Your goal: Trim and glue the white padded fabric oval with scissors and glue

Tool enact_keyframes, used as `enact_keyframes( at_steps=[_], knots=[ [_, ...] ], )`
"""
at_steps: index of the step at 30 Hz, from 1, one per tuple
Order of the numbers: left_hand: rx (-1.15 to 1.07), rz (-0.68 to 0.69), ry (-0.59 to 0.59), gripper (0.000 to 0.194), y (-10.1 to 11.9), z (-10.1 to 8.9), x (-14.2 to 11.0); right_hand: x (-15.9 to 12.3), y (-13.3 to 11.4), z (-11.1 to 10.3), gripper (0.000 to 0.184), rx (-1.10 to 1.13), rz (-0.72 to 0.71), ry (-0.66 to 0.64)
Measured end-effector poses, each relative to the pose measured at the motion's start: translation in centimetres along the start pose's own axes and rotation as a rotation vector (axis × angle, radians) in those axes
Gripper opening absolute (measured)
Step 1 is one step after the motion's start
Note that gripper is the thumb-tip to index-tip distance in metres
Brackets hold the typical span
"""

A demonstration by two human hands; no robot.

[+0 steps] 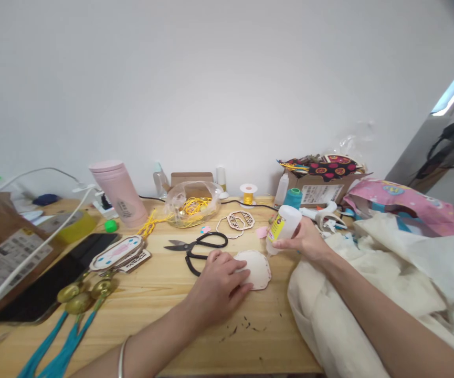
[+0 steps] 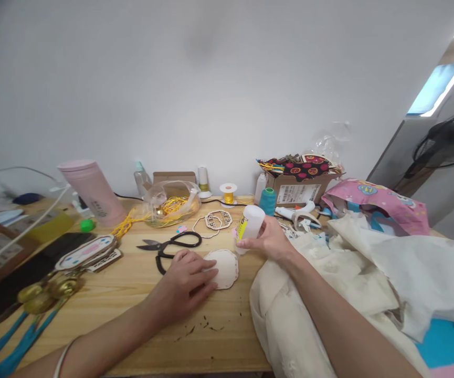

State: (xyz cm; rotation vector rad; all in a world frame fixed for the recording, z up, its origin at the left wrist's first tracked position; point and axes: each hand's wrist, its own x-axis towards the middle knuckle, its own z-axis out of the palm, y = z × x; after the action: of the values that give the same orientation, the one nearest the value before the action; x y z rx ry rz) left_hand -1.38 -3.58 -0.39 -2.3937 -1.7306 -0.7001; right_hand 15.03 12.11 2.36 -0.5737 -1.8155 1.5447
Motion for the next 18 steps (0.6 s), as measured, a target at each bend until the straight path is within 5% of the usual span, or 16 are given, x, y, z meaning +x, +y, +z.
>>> enact_keyframes(
  at_steps=[18],
  knots=[
    [0.032, -0.006, -0.013, 0.021, 0.16, -0.19, 0.04, -0.17, 0.11, -0.03, 0.043, 0.019, 0.004, -0.086]
  ],
)
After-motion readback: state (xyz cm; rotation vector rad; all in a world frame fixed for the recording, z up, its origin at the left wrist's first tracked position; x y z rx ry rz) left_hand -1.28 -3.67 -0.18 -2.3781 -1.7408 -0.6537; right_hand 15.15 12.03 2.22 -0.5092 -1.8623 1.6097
